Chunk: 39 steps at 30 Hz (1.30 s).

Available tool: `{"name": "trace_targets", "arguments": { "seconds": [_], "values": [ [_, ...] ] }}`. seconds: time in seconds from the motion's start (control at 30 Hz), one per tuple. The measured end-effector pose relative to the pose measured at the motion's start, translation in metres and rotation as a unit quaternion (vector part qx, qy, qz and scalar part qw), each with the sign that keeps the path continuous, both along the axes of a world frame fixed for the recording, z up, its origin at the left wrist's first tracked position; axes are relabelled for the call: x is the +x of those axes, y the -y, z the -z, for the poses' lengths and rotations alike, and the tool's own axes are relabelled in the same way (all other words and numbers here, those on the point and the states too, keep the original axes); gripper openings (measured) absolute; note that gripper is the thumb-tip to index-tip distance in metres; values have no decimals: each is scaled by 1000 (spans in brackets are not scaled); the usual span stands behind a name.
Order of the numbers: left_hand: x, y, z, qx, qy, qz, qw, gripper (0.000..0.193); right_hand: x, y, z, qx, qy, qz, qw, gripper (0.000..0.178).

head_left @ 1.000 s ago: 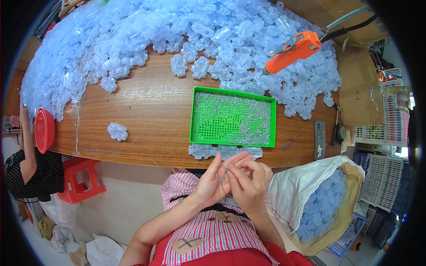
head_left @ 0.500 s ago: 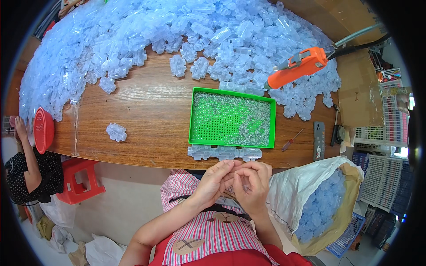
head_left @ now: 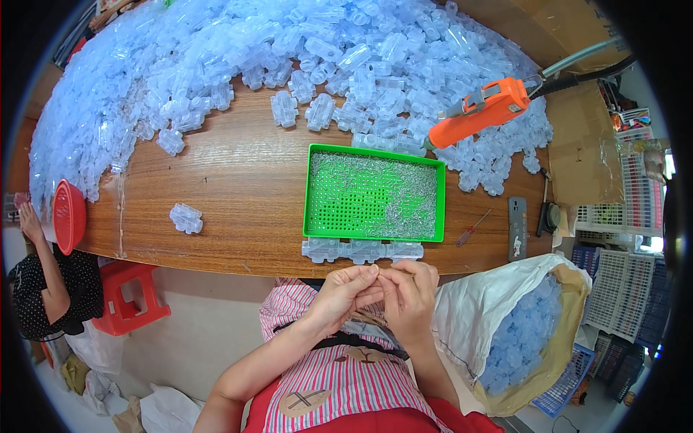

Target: The person picks up plastic components and metal pins by hand, fits the pins into the components, and drives them in using a power screwdriver. After setting the finished parts on the table, the person reaches into a large bag to retrieve more plastic components.

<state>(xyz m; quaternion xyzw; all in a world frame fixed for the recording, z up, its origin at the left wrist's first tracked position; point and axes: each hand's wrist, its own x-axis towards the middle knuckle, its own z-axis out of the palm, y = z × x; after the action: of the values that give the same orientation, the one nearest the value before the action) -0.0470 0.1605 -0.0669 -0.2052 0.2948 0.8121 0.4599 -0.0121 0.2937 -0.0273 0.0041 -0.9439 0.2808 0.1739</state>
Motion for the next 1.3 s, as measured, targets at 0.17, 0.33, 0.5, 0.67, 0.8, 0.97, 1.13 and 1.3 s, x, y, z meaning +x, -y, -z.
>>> {"name": "trace_targets", "arguments": {
  "seconds": [0.17, 0.33, 0.5, 0.67, 0.8, 0.97, 1.13, 1.3],
  "values": [
    [-1, -1, -3, -6, -5, -17, 1000, 21, 1, 1, 7, -91, 25, 26, 995, 14],
    [1, -3, -6, -24, -37, -15, 999, 21, -1, 0, 3, -166, 65, 48, 983, 14],
    [-3, 6, -1, 3, 5, 9, 1000, 25, 0, 0, 1, -160, 65, 37, 984, 13],
    [-8, 9, -6, -35, -16, 69, 997, 24, 2, -1, -6, -107, 74, 30, 991, 13],
    [-10, 11, -6, 9, 0, 70, 998, 24, 3, -7, -7, -197, 117, 32, 973, 13],
    [-12, 14, -3, 48, 55, 79, 994, 24, 5, -3, -2, -343, 127, 51, 929, 15],
    [-4, 7, -3, 22, 30, -21, 999, 24, 4, -2, -5, -167, 86, 22, 982, 22],
    [-6, 2, -9, -3, 11, -20, 1000, 23, 3, 3, -5, -71, 48, 34, 996, 22]
  ]
}}
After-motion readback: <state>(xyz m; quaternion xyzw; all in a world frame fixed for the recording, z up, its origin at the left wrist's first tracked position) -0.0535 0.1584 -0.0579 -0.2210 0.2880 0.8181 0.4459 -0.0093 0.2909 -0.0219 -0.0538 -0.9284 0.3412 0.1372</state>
